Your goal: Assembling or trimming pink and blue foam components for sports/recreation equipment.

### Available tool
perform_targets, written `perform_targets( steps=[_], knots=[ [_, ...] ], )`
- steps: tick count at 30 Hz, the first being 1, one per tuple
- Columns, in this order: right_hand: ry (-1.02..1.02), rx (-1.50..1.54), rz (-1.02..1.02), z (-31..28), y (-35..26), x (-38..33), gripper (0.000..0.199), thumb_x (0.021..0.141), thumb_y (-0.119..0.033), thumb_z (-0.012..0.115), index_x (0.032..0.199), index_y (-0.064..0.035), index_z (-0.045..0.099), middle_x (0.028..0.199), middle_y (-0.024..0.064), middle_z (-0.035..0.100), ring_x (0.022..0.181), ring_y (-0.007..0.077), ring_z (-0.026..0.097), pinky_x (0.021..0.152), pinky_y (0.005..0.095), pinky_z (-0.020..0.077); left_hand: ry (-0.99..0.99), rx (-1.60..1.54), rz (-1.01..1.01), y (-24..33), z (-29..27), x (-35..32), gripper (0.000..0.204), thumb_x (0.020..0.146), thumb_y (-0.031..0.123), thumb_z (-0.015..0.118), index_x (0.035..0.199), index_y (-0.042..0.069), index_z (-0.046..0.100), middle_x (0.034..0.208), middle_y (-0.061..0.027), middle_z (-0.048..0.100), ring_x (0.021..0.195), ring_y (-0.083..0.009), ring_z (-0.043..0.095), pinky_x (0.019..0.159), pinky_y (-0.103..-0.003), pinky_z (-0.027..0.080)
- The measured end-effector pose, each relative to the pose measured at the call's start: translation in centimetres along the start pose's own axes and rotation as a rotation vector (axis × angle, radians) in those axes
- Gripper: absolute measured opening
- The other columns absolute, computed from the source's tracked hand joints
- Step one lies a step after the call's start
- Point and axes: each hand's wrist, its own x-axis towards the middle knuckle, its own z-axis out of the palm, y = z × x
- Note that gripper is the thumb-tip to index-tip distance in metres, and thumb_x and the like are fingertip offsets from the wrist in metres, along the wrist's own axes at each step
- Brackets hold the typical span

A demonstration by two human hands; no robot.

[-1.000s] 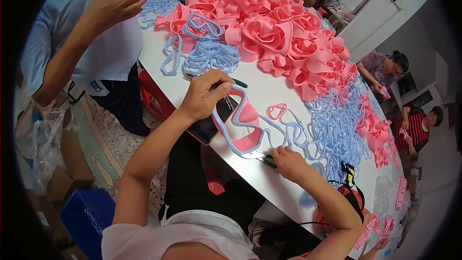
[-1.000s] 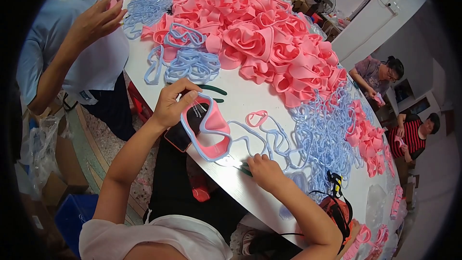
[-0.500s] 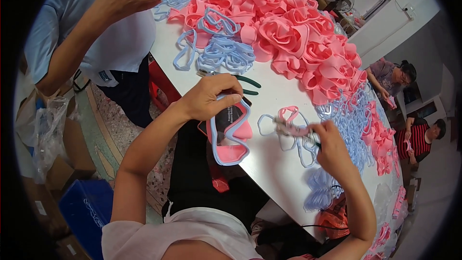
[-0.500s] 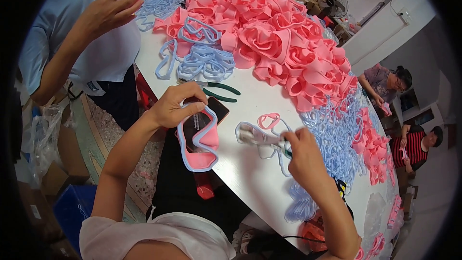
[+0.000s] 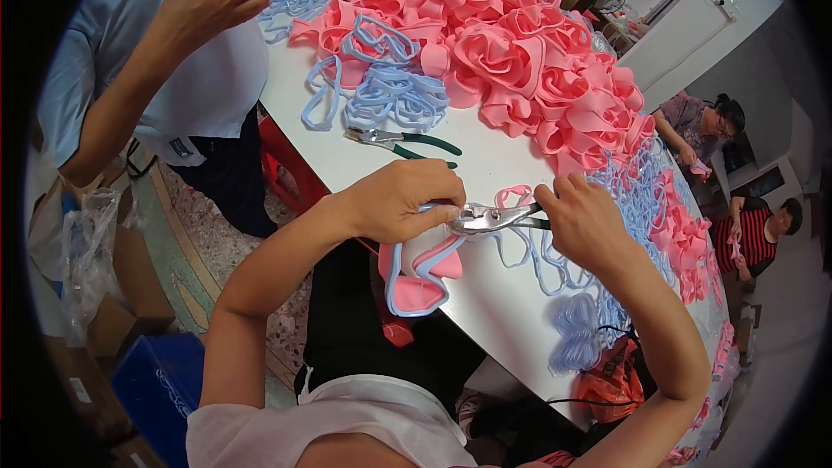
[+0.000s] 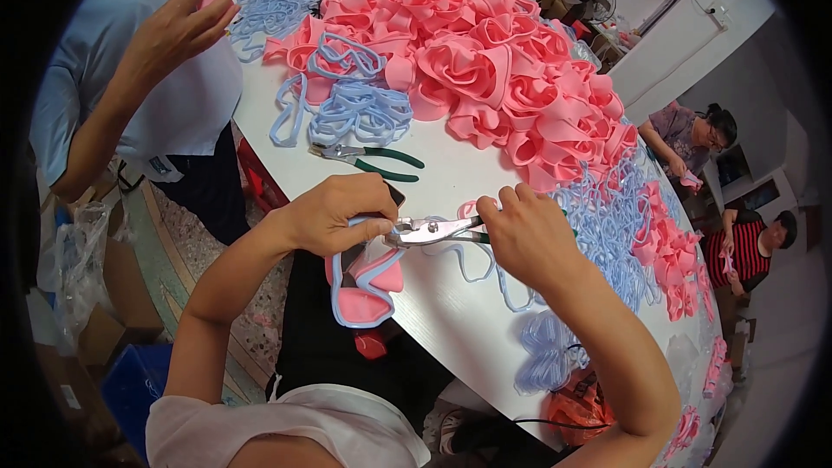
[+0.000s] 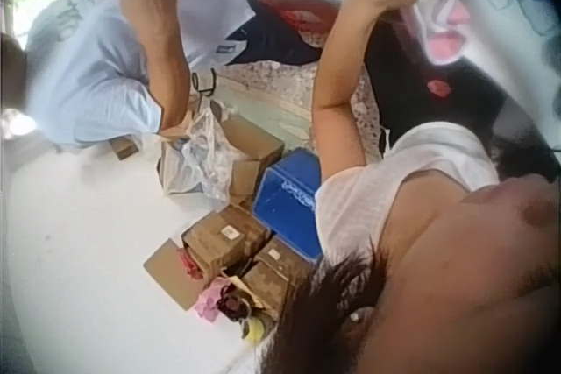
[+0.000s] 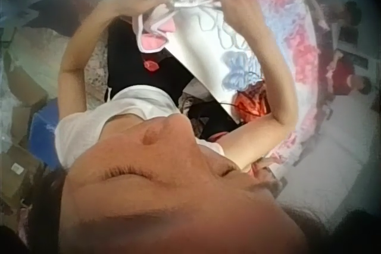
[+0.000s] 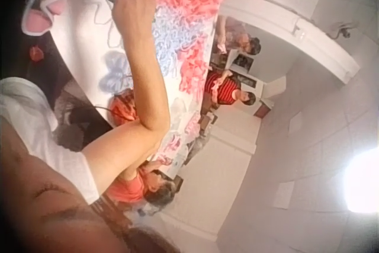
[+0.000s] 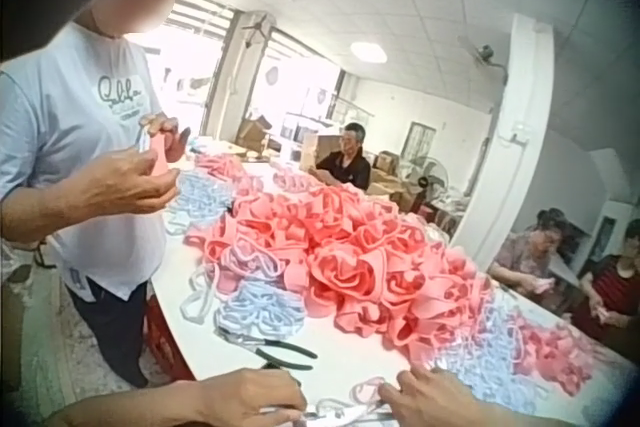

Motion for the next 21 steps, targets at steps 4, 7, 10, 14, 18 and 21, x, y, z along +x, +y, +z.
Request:
perform_targets(
  steps=[4, 7, 10, 14, 18, 21],
  knots=[
    [-0.181, 0.088, -0.034, 1.0, 1.7, 0.9, 0.017, 0.080, -0.006, 0.058, 0.096, -0.0033, 0.058, 0.089, 0.0130, 0.058, 0.087, 0.0314, 0.059, 0.073, 0.0416, 0.0500, -0.003, -0.017, 0.001, -0.6, 1.3, 0.4, 0.010, 0.087, 0.011, 0.064, 0.094, 0.003, 0.064, 0.088, -0.0101, 0.062, 0.082, -0.0279, 0.060, 0.074, -0.036, 0.047],
    [-0.005, 0.304, -0.023, 3.3, 2.1, 0.1, 0.027, 0.076, 0.004, 0.054, 0.102, -0.0010, 0.055, 0.089, 0.0182, 0.056, 0.089, 0.0372, 0.058, 0.078, 0.0459, 0.0472, 0.011, -0.013, -0.015, -1.6, 1.6, -0.1, 0.010, 0.087, 0.010, 0.063, 0.094, 0.002, 0.064, 0.089, -0.0104, 0.062, 0.083, -0.0279, 0.060, 0.075, -0.036, 0.048],
    [0.004, 0.383, 0.118, 5.2, 2.0, -2.3, 0.026, 0.077, 0.001, 0.053, 0.104, -0.0009, 0.053, 0.092, 0.0202, 0.058, 0.091, 0.0382, 0.059, 0.077, 0.0473, 0.0480, 0.093, 0.011, -0.051, -2.7, 0.7, -0.8, 0.012, 0.089, 0.009, 0.062, 0.098, 0.002, 0.064, 0.089, -0.0101, 0.063, 0.082, -0.0247, 0.061, 0.075, -0.034, 0.048],
    [-0.419, 0.388, 0.349, 6.7, -2.2, -4.8, 0.026, 0.081, -0.014, 0.059, 0.102, 0.0010, 0.053, 0.100, 0.0195, 0.062, 0.091, 0.0369, 0.063, 0.073, 0.0498, 0.0518, 0.369, -0.049, -0.150, -3.9, 0.3, -1.7, 0.014, 0.092, 0.010, 0.060, 0.099, 0.001, 0.067, 0.083, -0.0081, 0.061, 0.075, -0.0188, 0.059, 0.069, -0.031, 0.046],
    [-0.302, 0.368, 0.374, 12.1, -6.3, -7.6, 0.036, 0.079, -0.029, 0.071, 0.097, -0.0024, 0.054, 0.095, 0.0159, 0.063, 0.089, 0.0361, 0.065, 0.072, 0.0489, 0.0523, 0.506, -0.138, -0.184, -4.0, 1.6, -1.3, 0.013, 0.092, 0.010, 0.061, 0.095, 0.000, 0.068, 0.080, -0.0061, 0.058, 0.072, -0.0140, 0.053, 0.065, -0.027, 0.042],
    [-0.199, 0.427, 0.421, 13.4, -7.5, -7.7, 0.040, 0.079, -0.033, 0.072, 0.098, -0.0026, 0.055, 0.096, 0.0152, 0.062, 0.091, 0.0357, 0.064, 0.072, 0.0474, 0.0531, 0.522, -0.132, -0.104, -4.0, 2.1, -1.2, 0.012, 0.092, 0.010, 0.061, 0.094, 0.000, 0.068, 0.080, -0.0058, 0.059, 0.072, -0.0137, 0.052, 0.065, -0.027, 0.041]
  ],
)
